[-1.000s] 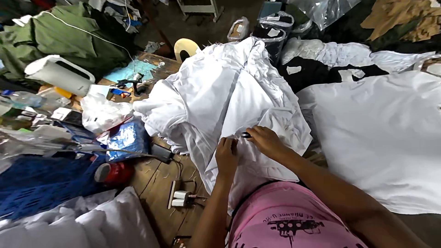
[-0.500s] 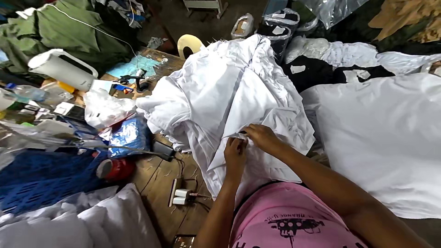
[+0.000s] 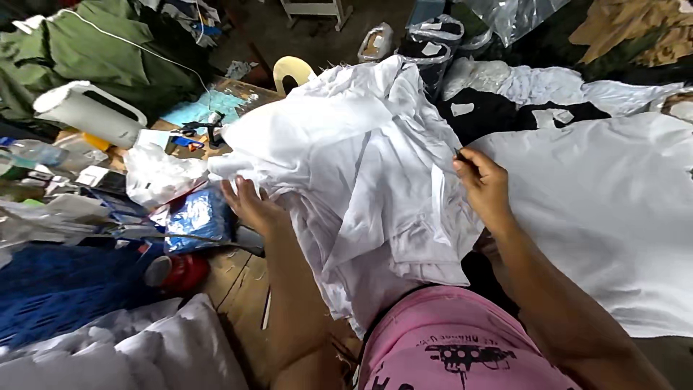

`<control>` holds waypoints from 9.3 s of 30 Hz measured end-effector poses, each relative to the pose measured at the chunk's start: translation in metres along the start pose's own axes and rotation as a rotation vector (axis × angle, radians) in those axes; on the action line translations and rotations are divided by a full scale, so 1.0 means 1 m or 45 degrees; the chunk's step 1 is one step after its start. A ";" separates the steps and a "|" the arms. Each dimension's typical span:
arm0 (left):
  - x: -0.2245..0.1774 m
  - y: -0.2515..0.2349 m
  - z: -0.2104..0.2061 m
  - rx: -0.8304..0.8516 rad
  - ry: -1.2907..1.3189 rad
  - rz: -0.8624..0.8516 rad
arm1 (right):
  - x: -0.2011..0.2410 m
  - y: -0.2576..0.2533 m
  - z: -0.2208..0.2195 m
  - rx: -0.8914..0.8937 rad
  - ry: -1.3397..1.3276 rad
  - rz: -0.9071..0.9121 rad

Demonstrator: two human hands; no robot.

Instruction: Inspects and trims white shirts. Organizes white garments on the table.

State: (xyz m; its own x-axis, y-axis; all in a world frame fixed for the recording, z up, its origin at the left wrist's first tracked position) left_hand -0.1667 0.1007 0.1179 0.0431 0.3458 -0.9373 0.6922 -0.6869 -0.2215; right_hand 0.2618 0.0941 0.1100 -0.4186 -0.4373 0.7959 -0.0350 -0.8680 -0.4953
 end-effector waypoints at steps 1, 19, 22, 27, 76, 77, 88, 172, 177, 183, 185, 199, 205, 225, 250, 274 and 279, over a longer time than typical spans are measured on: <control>0.002 0.011 -0.005 0.087 -0.154 -0.057 | -0.008 0.003 -0.003 0.003 -0.007 -0.027; 0.093 0.250 -0.099 1.289 -0.966 -0.350 | -0.056 0.071 -0.053 0.789 0.159 -0.145; 0.084 0.248 -0.098 1.205 -0.877 -0.407 | -0.052 0.079 -0.053 0.880 0.319 -0.062; 0.078 0.253 -0.105 1.216 -0.801 -0.426 | -0.042 0.081 -0.067 0.814 0.512 0.038; 0.092 0.176 -0.067 1.077 -1.241 0.003 | -0.031 0.073 -0.117 0.954 0.297 -0.224; 0.089 0.179 -0.064 1.086 -1.172 -0.004 | -0.032 0.073 -0.116 0.965 0.297 -0.238; 0.077 0.202 -0.060 0.896 -0.785 -0.159 | -0.016 0.078 -0.124 0.842 0.279 0.002; 0.082 0.287 -0.064 2.106 -1.536 0.337 | -0.022 0.050 -0.014 -0.019 0.054 -0.019; 0.059 0.246 -0.075 1.638 -1.358 0.172 | -0.027 0.060 -0.043 0.260 0.025 -0.053; 0.106 0.219 -0.090 1.309 -1.800 -0.004 | -0.048 0.084 -0.096 0.746 0.088 -0.262; 0.100 0.218 -0.088 1.272 -1.758 0.012 | -0.045 0.091 -0.103 0.909 0.223 -0.223; 0.079 0.244 -0.079 1.355 -1.629 0.123 | -0.032 0.085 -0.103 0.774 0.321 -0.158; 0.082 0.278 -0.111 1.871 -1.602 0.222 | -0.023 0.049 -0.051 0.330 0.173 -0.142; 0.018 0.073 -0.066 0.527 -0.228 0.015 | -0.015 0.059 -0.009 -0.041 -0.032 -0.024; 0.056 0.301 -0.074 1.559 -0.910 -1.056 | -0.043 0.059 0.026 -0.174 -0.017 -0.138; 0.074 0.181 -0.121 1.590 -1.313 0.131 | -0.040 0.079 -0.022 0.061 -0.149 -0.113; 0.092 0.246 -0.126 1.936 -1.445 0.140 | -0.035 0.076 -0.023 0.085 -0.129 -0.082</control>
State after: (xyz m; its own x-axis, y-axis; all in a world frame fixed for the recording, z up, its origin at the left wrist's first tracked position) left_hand 0.0984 0.0444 0.0116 -0.8285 0.1774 -0.5311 -0.4392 -0.7943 0.4198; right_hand 0.2524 0.0484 0.0365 -0.3232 -0.3989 0.8582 0.0033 -0.9073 -0.4205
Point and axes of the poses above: each hand's wrist, its own y-axis away from the middle knuckle, its own z-axis out of the back of the hand, x = y × z, the point moved 7 cm from there along -y, towards the middle knuckle, and after that the axes turned 1 degree about -y, right-handed, at the moved point
